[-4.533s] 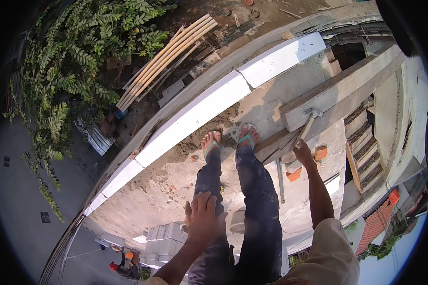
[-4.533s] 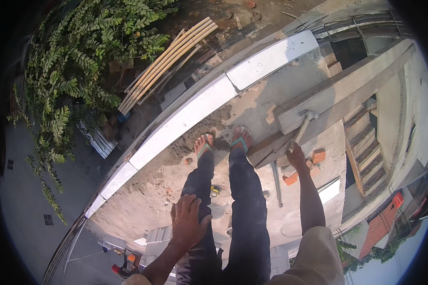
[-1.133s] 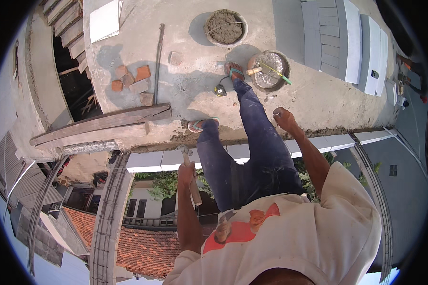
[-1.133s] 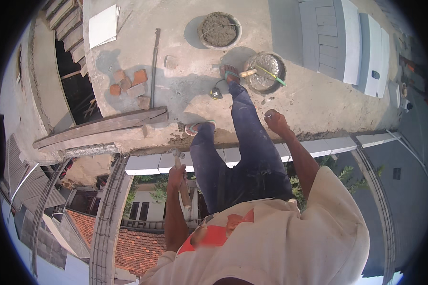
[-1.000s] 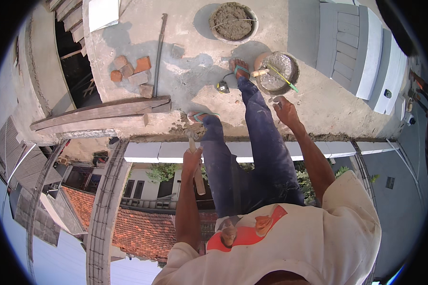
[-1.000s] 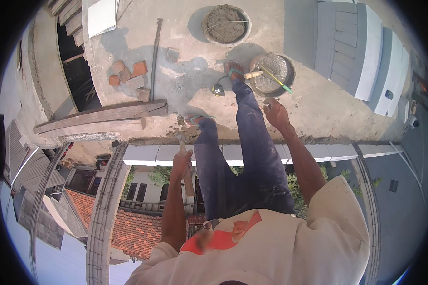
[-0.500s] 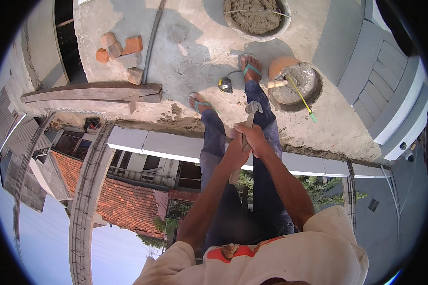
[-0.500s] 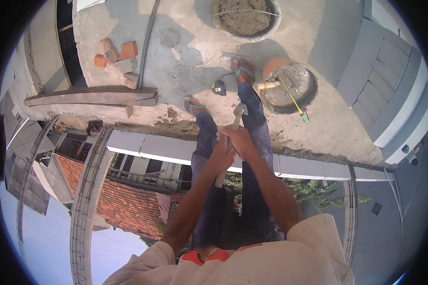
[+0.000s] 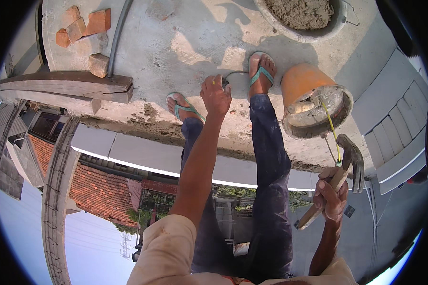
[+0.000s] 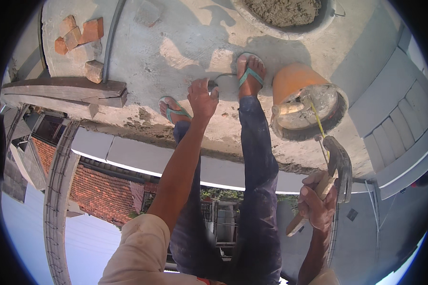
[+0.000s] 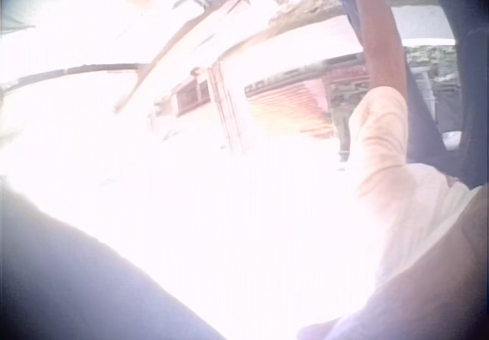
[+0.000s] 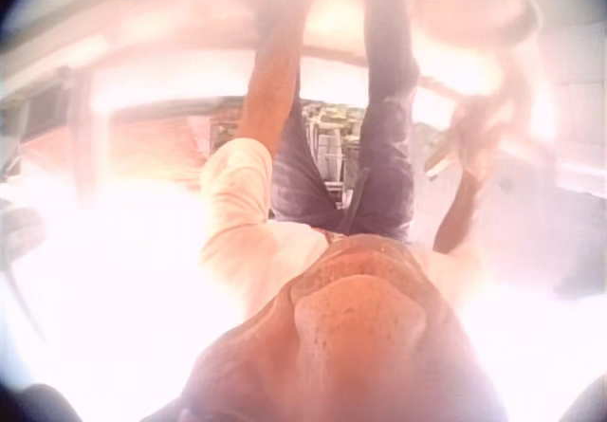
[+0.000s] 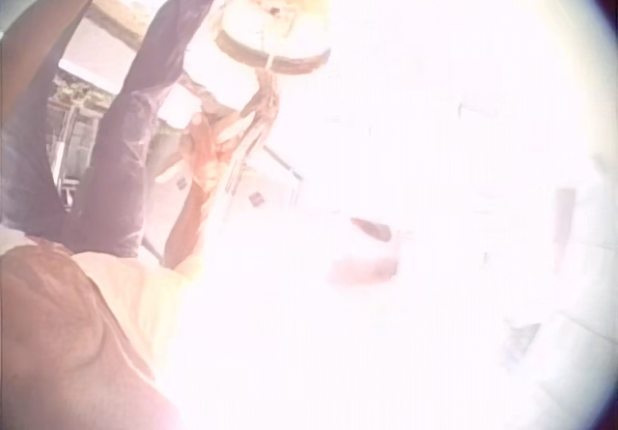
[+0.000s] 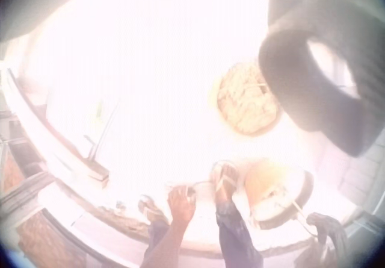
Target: The person applies mortar to a white block using a trowel and places it onto a low wall. They use a hammer to tap the block into position and adjust its alignment. The person also uses a measuring tape and a string line to ensure the wall is straight.
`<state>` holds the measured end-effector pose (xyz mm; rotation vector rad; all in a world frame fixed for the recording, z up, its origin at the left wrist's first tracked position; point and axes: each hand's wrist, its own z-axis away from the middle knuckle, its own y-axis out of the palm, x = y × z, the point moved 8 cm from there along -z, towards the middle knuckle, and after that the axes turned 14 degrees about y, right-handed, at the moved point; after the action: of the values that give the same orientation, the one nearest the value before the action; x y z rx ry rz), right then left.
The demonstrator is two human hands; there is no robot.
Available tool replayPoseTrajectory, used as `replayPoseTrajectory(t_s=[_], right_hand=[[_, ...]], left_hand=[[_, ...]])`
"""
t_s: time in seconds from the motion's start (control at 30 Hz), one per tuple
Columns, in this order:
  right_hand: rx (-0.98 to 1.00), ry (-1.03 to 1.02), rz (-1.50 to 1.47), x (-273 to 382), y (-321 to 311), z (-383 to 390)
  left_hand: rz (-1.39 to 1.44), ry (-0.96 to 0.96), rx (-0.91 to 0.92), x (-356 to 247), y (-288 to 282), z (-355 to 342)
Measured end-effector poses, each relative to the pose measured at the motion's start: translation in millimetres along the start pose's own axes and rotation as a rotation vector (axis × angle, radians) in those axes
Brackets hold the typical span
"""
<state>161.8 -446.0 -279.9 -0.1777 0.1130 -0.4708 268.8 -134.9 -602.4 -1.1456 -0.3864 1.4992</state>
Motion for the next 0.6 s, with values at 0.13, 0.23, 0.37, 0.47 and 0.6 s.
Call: replayPoseTrajectory(t_s=[0.13, 0.23, 0.37, 0.47, 0.6], right_hand=[[-0.044, 0.022, 0.058, -27, -6, -8], [-0.035, 0.015, 0.006, -42, -1, 2], [-0.078, 0.054, -0.049, -50, -12, 12], [-0.086, 0.038, -0.036, -50, -28, 16], [-0.065, -0.016, -0.064, -65, -42, 16]], left_hand=[[-0.156, 0.157, 0.161, -13, 40, -35], [-0.198, 0.223, 0.229, -2, 57, -48], [0.207, 0.157, 0.460, 28, 60, -27], [0.428, 0.008, 0.598, 54, 60, 10], [0.703, 0.160, 0.352, 50, 3, 29]])
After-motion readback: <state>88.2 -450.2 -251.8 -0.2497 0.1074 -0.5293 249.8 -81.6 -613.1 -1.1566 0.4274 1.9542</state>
